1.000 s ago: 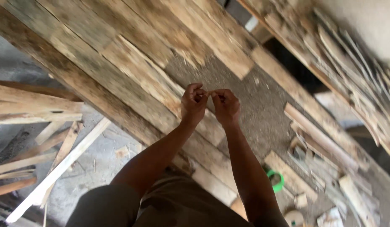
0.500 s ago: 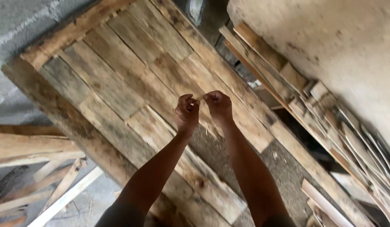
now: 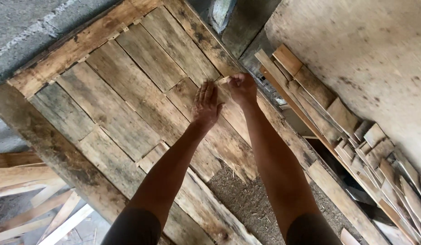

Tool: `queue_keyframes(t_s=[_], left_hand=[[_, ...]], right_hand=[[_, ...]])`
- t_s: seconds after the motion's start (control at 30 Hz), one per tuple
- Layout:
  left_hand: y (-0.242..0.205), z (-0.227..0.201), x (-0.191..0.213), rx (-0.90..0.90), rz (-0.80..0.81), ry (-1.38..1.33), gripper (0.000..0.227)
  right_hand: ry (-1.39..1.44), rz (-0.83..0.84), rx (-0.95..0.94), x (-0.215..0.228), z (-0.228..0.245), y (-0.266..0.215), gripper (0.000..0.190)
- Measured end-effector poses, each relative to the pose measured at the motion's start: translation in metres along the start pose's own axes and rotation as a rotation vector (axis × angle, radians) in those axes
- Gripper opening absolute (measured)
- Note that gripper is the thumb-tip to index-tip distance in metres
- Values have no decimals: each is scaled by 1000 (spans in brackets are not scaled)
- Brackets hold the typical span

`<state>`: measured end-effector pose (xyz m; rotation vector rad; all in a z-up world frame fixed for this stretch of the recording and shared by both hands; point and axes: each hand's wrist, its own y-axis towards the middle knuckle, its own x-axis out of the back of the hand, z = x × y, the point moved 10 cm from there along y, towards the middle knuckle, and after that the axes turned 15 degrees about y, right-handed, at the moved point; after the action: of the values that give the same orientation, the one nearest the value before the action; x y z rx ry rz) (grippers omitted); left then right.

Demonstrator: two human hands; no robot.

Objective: Apply wood planks to a surface to create a rustic wood wall or tabletop pattern.

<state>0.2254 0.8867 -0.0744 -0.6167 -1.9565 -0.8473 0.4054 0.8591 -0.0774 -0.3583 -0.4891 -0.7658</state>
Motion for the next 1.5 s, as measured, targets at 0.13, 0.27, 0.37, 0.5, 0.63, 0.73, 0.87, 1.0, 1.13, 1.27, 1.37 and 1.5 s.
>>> queue_keyframes(t_s=[0.13, 0.27, 0.37, 0.5, 0.63, 0.73, 0.87, 1.0, 1.13, 1.27, 1.37, 1.5], left_hand=[[13, -3, -7, -96, -14, 36, 77], [15, -4, -23, -102, 52, 120, 83], [16, -6, -28, -107, 76, 177, 83], [16, -7, -21, -86, 145, 193, 84], [19, -9, -19, -88, 150, 226, 79], [22, -10, -25, -114, 257, 300, 78], [25, -16, -15, -129, 276, 311, 79], [25, -13, -15, -115, 377, 341, 82], [22, -12, -24, -111, 442, 334, 81], [24, -15, -17, -116, 305, 336, 78], [26, -16, -8, -107, 320, 341, 80], [25, -15, -13, -113, 398, 385, 83]], right_hand=[[6, -34, 92, -2, 8, 16, 21], [-35, -5, 14, -12, -6, 28, 23], [-86, 25, 40, -21, -21, 38, 24], [-127, 36, -48, -21, -8, 33, 24], [-102, 64, -29, -27, -12, 39, 19], [-113, 34, -167, -20, 3, 29, 19], [-163, 40, -152, -20, 6, 28, 20], [-245, 12, -40, -23, 2, 35, 22], [-300, 55, -98, -24, 6, 34, 24], [-263, 85, -192, -23, 10, 28, 23], [-286, 66, -172, -23, 7, 30, 21], [-236, 2, -117, -20, 9, 28, 18]])
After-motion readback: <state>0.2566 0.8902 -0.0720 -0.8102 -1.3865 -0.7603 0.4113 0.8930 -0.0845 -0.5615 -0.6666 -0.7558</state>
